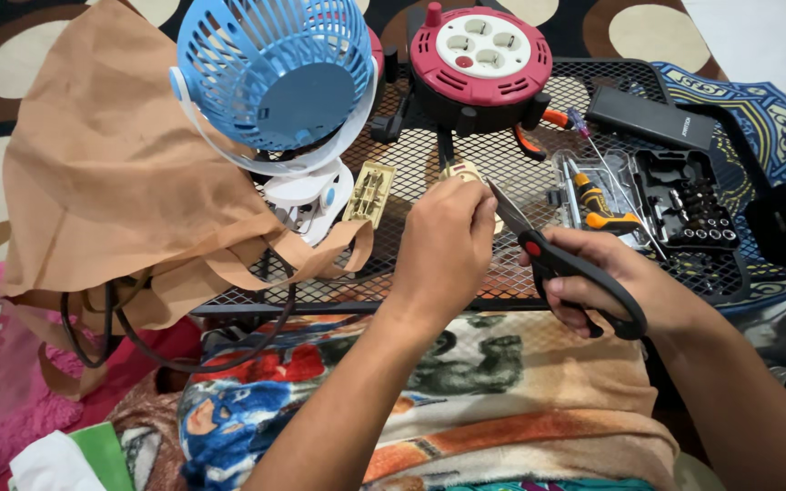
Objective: The person sits and works on electrical socket components placed on their lap. They strip and trim wire ends with scissors, manipulate the internal parts of disassembled outlet sockets by hand, and use pliers and a screwdriver on the socket parts.
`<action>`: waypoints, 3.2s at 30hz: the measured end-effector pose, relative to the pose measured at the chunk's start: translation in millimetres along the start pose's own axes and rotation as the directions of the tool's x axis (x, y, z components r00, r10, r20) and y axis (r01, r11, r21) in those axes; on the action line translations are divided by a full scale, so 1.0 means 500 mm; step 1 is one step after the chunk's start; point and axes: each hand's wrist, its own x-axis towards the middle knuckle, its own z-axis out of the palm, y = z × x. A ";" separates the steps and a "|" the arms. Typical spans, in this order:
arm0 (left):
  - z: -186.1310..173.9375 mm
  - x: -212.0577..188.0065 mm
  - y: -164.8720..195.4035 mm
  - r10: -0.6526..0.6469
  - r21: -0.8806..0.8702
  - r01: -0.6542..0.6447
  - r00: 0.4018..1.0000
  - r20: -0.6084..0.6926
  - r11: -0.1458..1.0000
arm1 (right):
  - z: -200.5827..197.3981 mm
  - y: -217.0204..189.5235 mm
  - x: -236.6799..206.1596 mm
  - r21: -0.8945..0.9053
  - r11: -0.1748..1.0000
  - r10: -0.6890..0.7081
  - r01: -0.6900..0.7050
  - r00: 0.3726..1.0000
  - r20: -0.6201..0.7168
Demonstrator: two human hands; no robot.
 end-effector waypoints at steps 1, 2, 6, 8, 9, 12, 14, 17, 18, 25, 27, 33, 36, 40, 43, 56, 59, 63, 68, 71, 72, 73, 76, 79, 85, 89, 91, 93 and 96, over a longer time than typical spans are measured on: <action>-0.002 0.001 -0.002 -0.008 -0.001 0.008 1.000 0.002 1.000 | 0.003 -0.002 0.001 0.000 1.000 0.000 0.000 1.000 0.003; -0.004 0.001 -0.004 -0.013 -0.006 0.013 1.000 -0.002 1.000 | 0.006 -0.003 0.001 -0.004 1.000 0.005 -0.005 1.000 0.002; -0.010 -0.003 -0.008 -0.013 -0.028 0.012 0.999 -0.033 1.000 | 0.012 -0.007 0.003 -0.037 0.999 0.013 -0.013 1.000 0.000; -0.013 -0.006 -0.008 -0.021 -0.044 0.020 0.999 -0.044 0.999 | 0.014 -0.007 0.003 -0.056 0.998 0.022 -0.022 1.000 -0.008; -0.015 -0.008 -0.009 -0.035 -0.053 0.033 0.998 -0.043 0.998 | 0.015 -0.006 0.002 -0.063 0.997 0.031 -0.032 0.999 -0.017; -0.020 -0.012 -0.010 -0.038 -0.052 0.035 0.998 -0.044 0.998 | 0.018 -0.001 0.001 -0.038 0.998 0.053 -0.054 0.998 -0.036; -0.026 -0.014 -0.013 -0.007 -0.037 0.006 0.999 -0.043 0.999 | 0.018 0.002 0.002 -0.007 0.998 0.062 -0.063 0.997 -0.043; -0.038 -0.016 -0.019 0.072 -0.007 -0.072 0.997 -0.011 0.997 | 0.018 0.003 0.006 0.032 0.998 0.057 -0.056 0.998 -0.036; -0.042 -0.017 -0.020 0.101 0.003 -0.101 0.995 0.016 0.995 | 0.018 0.001 0.007 0.041 0.998 0.047 -0.046 0.999 -0.027; -0.068 -0.019 -0.028 0.125 0.032 -0.125 0.992 -0.012 0.992 | 0.047 -0.027 0.013 -0.056 0.997 0.058 -0.061 0.997 -0.057; -0.071 -0.023 -0.029 0.104 -0.007 -0.105 0.994 -0.045 0.994 | 0.061 -0.036 0.005 -0.079 0.994 0.066 -0.074 0.993 -0.098; -0.080 -0.031 -0.030 0.062 -0.056 -0.066 0.996 -0.065 0.996 | 0.082 -0.044 0.001 -0.090 0.992 0.078 -0.086 0.993 -0.090; -0.082 -0.031 -0.031 0.069 -0.042 -0.072 0.996 -0.049 0.997 | 0.077 -0.041 -0.002 -0.074 0.993 0.086 -0.094 0.991 -0.103; -0.086 -0.033 -0.031 0.097 -0.007 -0.097 0.995 -0.036 0.995 | 0.069 -0.038 -0.004 -0.074 0.997 0.027 -0.029 0.999 -0.027; -0.087 -0.032 -0.028 0.164 0.013 -0.163 0.986 -0.020 0.986 | 0.066 -0.037 -0.005 -0.058 0.997 0.050 -0.053 0.998 -0.044; -0.076 -0.019 -0.007 0.199 0.073 -0.200 0.980 0.022 0.977 | 0.048 -0.035 -0.008 -0.005 0.999 0.054 -0.054 0.997 -0.055; -0.072 -0.018 -0.004 0.202 0.090 -0.206 0.978 0.046 0.974 | 0.037 -0.033 -0.012 -0.026 0.997 0.077 -0.079 0.994 -0.079; -0.062 -0.014 0.000 0.219 0.129 -0.226 0.974 0.060 0.966 | 0.019 -0.026 -0.015 -0.053 0.997 0.052 -0.053 0.998 -0.022; -0.042 -0.008 0.011 0.227 0.146 -0.232 0.973 0.050 0.962 | -0.001 -0.005 -0.020 0.030 1.000 -0.008 0.008 1.000 0.011; -0.032 -0.005 0.018 0.184 0.130 -0.189 0.982 0.048 0.973 | -0.007 0.013 -0.019 0.101 0.994 -0.052 0.050 0.999 0.018; -0.029 -0.004 0.020 0.175 0.115 -0.179 0.984 0.041 0.977 | -0.008 0.019 -0.017 0.107 0.991 -0.079 0.076 0.997 0.026; -0.026 -0.003 0.021 0.166 0.100 -0.168 0.986 0.035 0.981 | -0.010 0.024 -0.016 0.114 0.988 -0.106 0.102 0.994 0.034; -0.019 -0.001 0.025 0.136 0.102 -0.141 0.989 0.060 0.985 | -0.013 0.033 -0.011 0.111 0.987 -0.118 0.115 0.993 0.023; -0.013 0.000 0.026 0.112 0.112 -0.119 0.991 0.066 0.987 | -0.013 0.034 -0.008 0.110 0.989 -0.104 0.102 0.995 0.009; -0.009 -0.001 0.022 0.084 0.101 -0.091 0.993 0.079 0.991 | -0.005 0.026 -0.004 0.053 0.995 -0.080 0.080 0.997 -0.008; -0.013 -0.001 0.018 0.064 0.043 -0.067 0.997 0.051 0.997 | 0.006 0.026 -0.003 0.040 0.995 -0.087 0.088 0.996 -0.034; -0.015 0.001 0.011 0.052 0.016 -0.053 0.998 0.040 0.998 | 0.009 0.027 -0.001 0.042 0.995 -0.091 0.092 0.995 -0.028; -0.019 0.001 0.006 0.037 -0.005 -0.037 0.999 0.038 0.999 | 0.013 0.028 0.003 0.043 0.996 -0.074 0.076 0.996 -0.045; -0.023 -0.001 -0.001 0.026 -0.040 -0.025 0.999 0.024 0.999 | 0.017 0.029 0.005 0.034 0.998 -0.053 0.055 0.997 -0.059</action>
